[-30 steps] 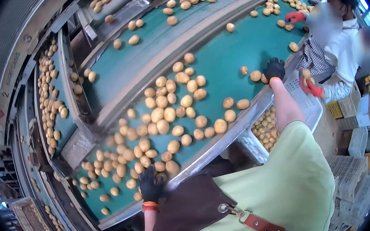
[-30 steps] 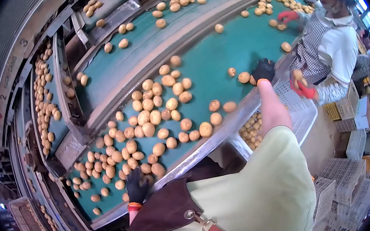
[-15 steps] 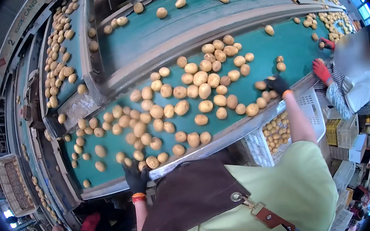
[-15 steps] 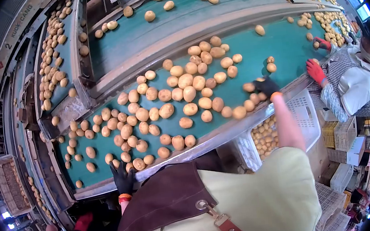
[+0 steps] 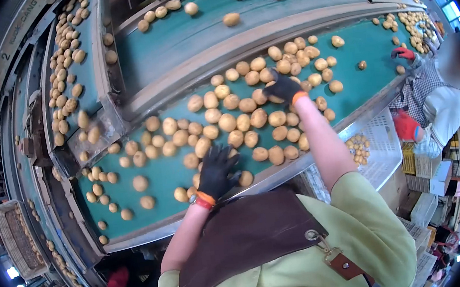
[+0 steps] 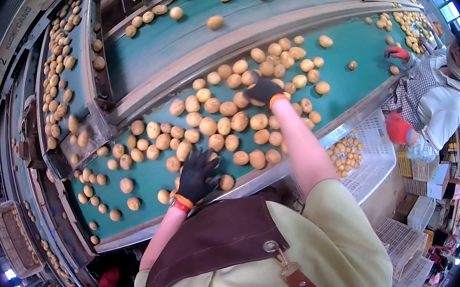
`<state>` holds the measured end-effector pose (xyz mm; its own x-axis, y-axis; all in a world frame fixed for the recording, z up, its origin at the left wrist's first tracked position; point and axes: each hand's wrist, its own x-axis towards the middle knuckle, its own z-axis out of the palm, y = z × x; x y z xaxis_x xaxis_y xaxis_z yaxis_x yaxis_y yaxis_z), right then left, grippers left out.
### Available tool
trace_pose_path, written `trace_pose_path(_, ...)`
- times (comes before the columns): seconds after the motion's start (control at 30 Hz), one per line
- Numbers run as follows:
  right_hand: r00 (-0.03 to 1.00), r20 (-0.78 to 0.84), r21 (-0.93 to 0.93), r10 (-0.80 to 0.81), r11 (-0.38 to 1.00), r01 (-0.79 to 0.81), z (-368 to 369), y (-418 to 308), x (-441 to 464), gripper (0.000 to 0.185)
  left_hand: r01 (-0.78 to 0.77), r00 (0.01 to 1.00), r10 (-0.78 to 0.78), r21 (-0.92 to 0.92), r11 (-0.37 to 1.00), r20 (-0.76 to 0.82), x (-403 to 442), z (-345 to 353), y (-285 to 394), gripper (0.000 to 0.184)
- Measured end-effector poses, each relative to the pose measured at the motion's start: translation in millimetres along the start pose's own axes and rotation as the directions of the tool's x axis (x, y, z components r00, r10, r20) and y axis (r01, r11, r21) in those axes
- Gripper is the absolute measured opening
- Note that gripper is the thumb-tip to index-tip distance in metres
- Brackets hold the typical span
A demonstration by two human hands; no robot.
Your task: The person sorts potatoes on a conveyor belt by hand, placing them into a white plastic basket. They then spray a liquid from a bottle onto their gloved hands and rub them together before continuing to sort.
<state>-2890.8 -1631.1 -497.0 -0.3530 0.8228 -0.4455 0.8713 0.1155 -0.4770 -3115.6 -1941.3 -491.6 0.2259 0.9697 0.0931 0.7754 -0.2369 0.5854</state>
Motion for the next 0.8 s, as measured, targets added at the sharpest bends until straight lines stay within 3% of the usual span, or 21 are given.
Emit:
trace_pose_path(0.07,0.981,0.11,0.083,0.159,0.982,-0.168,-32.2,-8.3,8.0,0.095,-0.005,1.0,0.004,0.028,1.0,0.03,1.9,-0.3,-12.0,0.063)
trace_pose_path(0.13,0.993,0.109,0.014,-0.038,0.999,0.037,-27.4,47.8,54.4,0.093,0.03,1.0,-0.029,0.043,0.999,-0.009,-2.7,0.0,-30.1,0.062)
trace_pose_path(0.17,0.994,0.079,0.03,0.08,0.996,-0.082,-36.7,28.2,31.2,0.088,0.051,0.998,-0.049,0.063,0.997,-0.042,-9.1,-2.9,-44.0,0.061)
trace_pose_path(0.2,0.997,0.025,-0.124,-0.078,0.989,0.081,-25.1,56.4,47.2,0.086,0.054,0.998,-0.052,0.058,0.997,-0.043,-13.9,-8.2,-48.9,0.061)
trace_pose_path(0.27,0.995,0.031,-0.234,-0.091,0.968,0.095,-30.7,45.4,18.7,0.084,0.194,0.976,-0.172,0.172,0.966,-0.136,-27.8,-19.2,-58.5,0.06)
trace_pose_path(0.33,0.994,-0.105,-0.029,-0.044,0.999,0.041,-11.4,64.6,12.6,0.081,0.239,0.964,-0.215,0.153,0.959,-0.158,-42.0,-17.4,-69.7,0.055)
trace_pose_path(0.37,0.969,-0.214,0.197,-0.122,0.966,0.165,0.9,80.0,13.1,0.081,0.293,0.932,-0.273,0.05,0.955,-0.238,-48.8,-12.1,-73.3,0.053)
trace_pose_path(0.4,0.984,-0.165,0.484,0.063,0.875,0.025,5.9,63.6,-0.5,0.078,0.326,0.892,-0.323,-0.046,0.944,-0.316,-54.2,-7.6,-83.6,0.051)
trace_pose_path(0.47,0.923,-0.375,0.519,0.087,0.845,0.131,39.1,84.9,17.4,0.078,0.373,0.857,-0.388,-0.113,0.921,-0.338,-54.6,3.4,-95.4,0.047)
trace_pose_path(0.5,0.94,-0.337,0.699,0.05,0.683,0.214,34.1,57.0,-2.1,0.071,0.385,0.85,-0.386,-0.078,0.92,-0.359,-51.4,6.7,-103.1,0.047)
trace_pose_path(0.53,0.943,-0.331,0.702,0.048,0.68,0.212,45.1,55.1,-3.2,0.071,0.39,0.845,-0.377,-0.044,0.92,-0.379,-42.9,4.2,-100.6,0.048)
trace_pose_path(0.6,0.952,-0.305,0.823,0.031,0.511,0.247,64.0,56.1,-5.0,0.063,0.379,0.814,-0.349,-0.031,0.925,-0.465,-23.9,6.2,-82.1,0.048)
trace_pose_path(0.67,0.95,-0.312,0.759,-0.016,0.597,0.26,86.0,36.4,-21.6,0.052,0.239,0.866,-0.24,-0.058,0.969,-0.438,-2.0,3.4,-72.1,0.047)
trace_pose_path(0.7,0.981,-0.177,0.819,-0.076,0.542,0.189,90.3,24.3,-33.0,0.052,0.219,0.89,-0.259,-0.146,0.965,-0.374,8.3,-11.0,-58.2,0.05)
trace_pose_path(0.73,0.98,-0.188,0.818,-0.06,0.544,0.19,102.6,5.6,-43.5,0.054,0.217,0.891,-0.257,-0.145,0.965,-0.374,16.0,-14.5,-57.7,0.05)
trace_pose_path(0.8,0.992,0.02,0.861,-0.122,0.506,0.045,103.7,-25.9,-68.1,0.048,0.141,0.961,-0.115,0.086,0.986,-0.251,33.6,-18.3,-61.5,0.057)
